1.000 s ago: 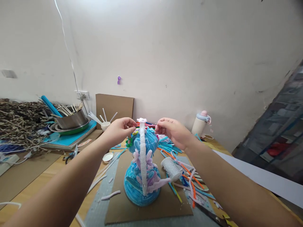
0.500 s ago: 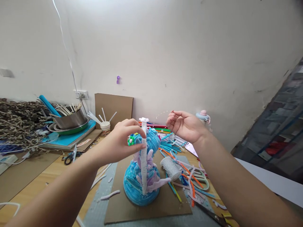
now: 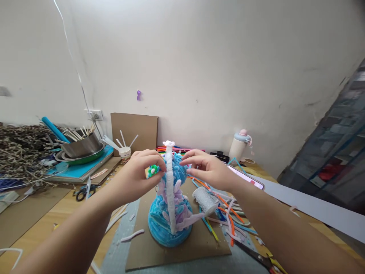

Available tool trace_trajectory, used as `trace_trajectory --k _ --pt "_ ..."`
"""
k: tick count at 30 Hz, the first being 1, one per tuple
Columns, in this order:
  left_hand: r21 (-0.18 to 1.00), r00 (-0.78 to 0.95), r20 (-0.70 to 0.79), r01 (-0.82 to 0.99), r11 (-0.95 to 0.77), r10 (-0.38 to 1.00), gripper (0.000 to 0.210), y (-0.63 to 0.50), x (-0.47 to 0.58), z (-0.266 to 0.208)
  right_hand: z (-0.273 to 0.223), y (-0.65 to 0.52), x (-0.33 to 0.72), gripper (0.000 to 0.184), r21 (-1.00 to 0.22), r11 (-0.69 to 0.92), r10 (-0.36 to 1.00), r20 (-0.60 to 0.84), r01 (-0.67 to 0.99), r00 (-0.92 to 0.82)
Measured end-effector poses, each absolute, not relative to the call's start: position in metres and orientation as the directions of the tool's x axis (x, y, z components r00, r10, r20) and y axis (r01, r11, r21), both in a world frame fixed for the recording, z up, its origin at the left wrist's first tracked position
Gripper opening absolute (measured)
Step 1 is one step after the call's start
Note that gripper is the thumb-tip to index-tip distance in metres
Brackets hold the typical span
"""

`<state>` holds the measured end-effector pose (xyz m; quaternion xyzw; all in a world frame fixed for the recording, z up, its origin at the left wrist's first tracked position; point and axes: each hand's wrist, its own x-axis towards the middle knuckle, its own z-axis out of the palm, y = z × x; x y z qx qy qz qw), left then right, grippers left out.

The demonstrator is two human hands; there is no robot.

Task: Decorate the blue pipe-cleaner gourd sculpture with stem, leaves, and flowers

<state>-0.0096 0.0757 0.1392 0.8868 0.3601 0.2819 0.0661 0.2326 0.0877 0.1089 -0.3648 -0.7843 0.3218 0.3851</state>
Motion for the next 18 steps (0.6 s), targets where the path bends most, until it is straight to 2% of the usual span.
trace_trajectory --k 2,5,11,18 --pt "0.316 0.584 0.463 0.593 -0.740 0.666 0.010 0.076 -0.011 0.138 0.105 0.086 0.227 0.015 -0.689 0.568 0.813 0.381 0.451 -0.440" --pt "0.306 0.577 0.478 0.598 -0.741 0.663 0.009 0.077 -0.012 0.136 0.103 0.086 0.220 0.006 -0.602 0.629 0.774 0.429 0.492 -0.465" --pt "0.367 0.543 0.441 0.617 -0.696 0.714 0.012 0.076 -0.014 0.133 0.102 0.091 0.212 0.010 -0.568 0.689 0.720 0.468 0.449 -0.512" --pt "0.441 0.468 0.353 0.680 -0.586 0.810 0.021 0.075 -0.016 0.134 0.097 0.099 0.204 0.014 -0.503 0.715 0.697 0.463 0.486 -0.547"
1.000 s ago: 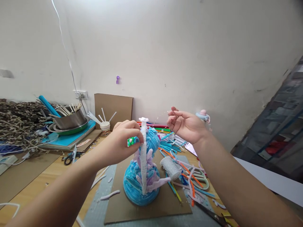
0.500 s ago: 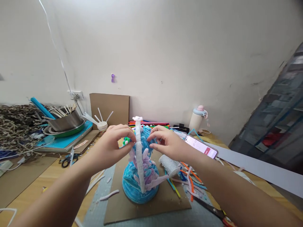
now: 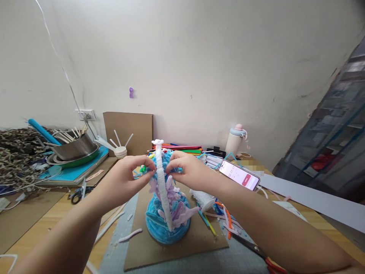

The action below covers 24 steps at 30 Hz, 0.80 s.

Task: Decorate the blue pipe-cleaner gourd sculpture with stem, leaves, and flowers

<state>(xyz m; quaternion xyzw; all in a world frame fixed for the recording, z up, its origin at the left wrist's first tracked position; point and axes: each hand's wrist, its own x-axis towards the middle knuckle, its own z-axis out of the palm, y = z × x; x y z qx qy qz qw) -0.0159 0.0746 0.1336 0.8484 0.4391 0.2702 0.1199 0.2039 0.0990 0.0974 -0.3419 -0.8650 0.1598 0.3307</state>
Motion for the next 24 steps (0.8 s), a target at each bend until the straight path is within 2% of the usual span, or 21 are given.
trace_trajectory --k 5,8,13,15,20,24 --pt "0.477 0.422 0.329 0.698 -0.535 0.844 0.020 0.077 -0.014 0.133 0.089 0.114 0.196 0.010 -0.517 0.696 0.717 0.473 0.498 -0.512" --pt "0.475 0.378 0.351 0.717 -0.511 0.857 0.016 0.077 -0.012 0.134 0.085 0.126 0.191 0.005 -0.568 0.677 0.735 0.487 0.468 -0.471" --pt "0.511 0.307 0.250 0.764 -0.394 0.918 0.016 0.076 -0.008 0.139 0.083 0.138 0.185 0.005 -0.620 0.654 0.751 0.469 0.433 -0.465" --pt "0.512 0.304 0.234 0.769 -0.383 0.923 0.016 0.076 -0.007 0.139 0.082 0.141 0.183 0.006 -0.633 0.654 0.747 0.455 0.414 -0.485" --pt "0.474 0.325 0.225 0.787 -0.394 0.919 0.017 0.079 -0.009 0.134 0.077 0.146 0.180 0.011 -0.772 0.571 0.757 0.363 0.280 -0.544" --pt "0.465 0.333 0.225 0.789 -0.401 0.916 0.016 0.079 -0.009 0.134 0.076 0.151 0.178 0.013 -0.800 0.546 0.773 0.365 0.250 -0.520"
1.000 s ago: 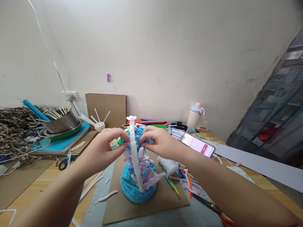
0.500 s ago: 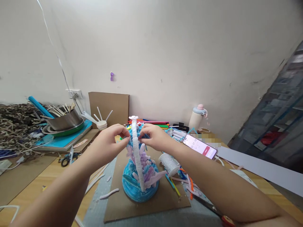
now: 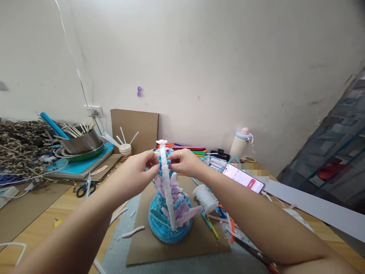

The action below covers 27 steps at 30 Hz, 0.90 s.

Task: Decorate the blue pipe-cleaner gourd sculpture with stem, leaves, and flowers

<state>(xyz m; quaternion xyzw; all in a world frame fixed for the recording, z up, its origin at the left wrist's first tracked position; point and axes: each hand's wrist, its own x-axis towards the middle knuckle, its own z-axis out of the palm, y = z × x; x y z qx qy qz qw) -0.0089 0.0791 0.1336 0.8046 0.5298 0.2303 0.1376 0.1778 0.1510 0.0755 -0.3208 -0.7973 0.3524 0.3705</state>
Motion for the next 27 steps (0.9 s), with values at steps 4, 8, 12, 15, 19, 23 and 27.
trace_trajectory --k 4,8,12,15,19,23,27 --pt "0.482 0.325 0.306 0.758 -0.440 0.895 0.013 0.079 -0.009 0.136 0.079 0.151 0.176 0.016 -0.795 0.538 0.812 0.397 0.282 -0.428" --pt "0.547 0.320 0.351 0.692 -0.471 0.880 0.010 0.083 -0.009 0.136 0.086 0.146 0.177 0.018 -0.767 0.556 0.823 0.455 0.320 -0.340" --pt "0.578 0.354 0.360 0.642 -0.504 0.863 0.013 0.090 -0.010 0.139 0.091 0.140 0.183 0.020 -0.741 0.568 0.822 0.485 0.359 -0.298" --pt "0.541 0.405 0.367 0.639 -0.546 0.837 0.014 0.097 -0.011 0.147 0.094 0.135 0.189 0.019 -0.706 0.579 0.815 0.510 0.408 -0.276" --pt "0.371 0.524 0.405 0.655 -0.658 0.750 0.014 0.106 -0.012 0.158 0.097 0.131 0.197 0.013 -0.650 0.596 0.797 0.552 0.471 -0.246" --pt "0.286 0.589 0.446 0.620 -0.731 0.674 0.014 0.112 -0.010 0.157 0.100 0.127 0.206 0.009 -0.618 0.607 0.781 0.579 0.499 -0.234" --pt "0.301 0.570 0.476 0.610 -0.733 0.670 0.013 0.114 -0.008 0.147 0.105 0.119 0.216 0.005 -0.543 0.629 0.747 0.619 0.556 -0.241"
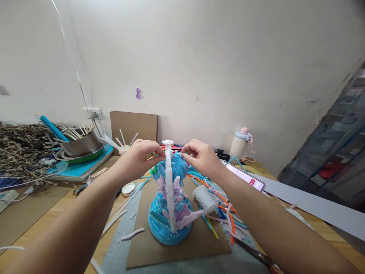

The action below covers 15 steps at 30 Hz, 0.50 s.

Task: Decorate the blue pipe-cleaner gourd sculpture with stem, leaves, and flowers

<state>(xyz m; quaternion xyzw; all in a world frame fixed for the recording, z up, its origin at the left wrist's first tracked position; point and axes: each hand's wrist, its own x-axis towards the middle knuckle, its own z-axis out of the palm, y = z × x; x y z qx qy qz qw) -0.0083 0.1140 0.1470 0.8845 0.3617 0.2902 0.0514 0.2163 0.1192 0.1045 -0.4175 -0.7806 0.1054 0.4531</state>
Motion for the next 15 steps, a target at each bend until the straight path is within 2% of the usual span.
trace_trajectory --k 2,4,7,9,12,15 --pt "0.356 0.540 0.469 0.609 -0.709 0.699 0.014 0.113 -0.008 0.142 0.107 0.115 0.221 0.004 -0.518 0.638 0.730 0.642 0.570 -0.234" --pt "0.460 0.481 0.450 0.597 -0.657 0.753 0.016 0.110 -0.007 0.138 0.109 0.110 0.224 0.004 -0.518 0.639 0.727 0.649 0.568 -0.225" --pt "0.661 0.383 0.381 0.523 -0.538 0.841 0.023 0.105 -0.005 0.133 0.113 0.103 0.227 0.005 -0.584 0.599 0.771 0.606 0.548 -0.197" --pt "0.749 0.360 0.312 0.476 -0.461 0.879 0.027 0.101 -0.002 0.132 0.115 0.099 0.229 0.005 -0.653 0.559 0.811 0.558 0.511 -0.175" --pt "0.810 0.360 0.231 0.444 -0.383 0.904 0.030 0.093 0.003 0.131 0.115 0.096 0.229 0.005 -0.704 0.556 0.822 0.545 0.442 -0.167" --pt "0.843 0.342 0.205 0.414 -0.343 0.917 0.033 0.086 0.007 0.132 0.111 0.094 0.227 0.007 -0.680 0.616 0.783 0.584 0.398 -0.212"
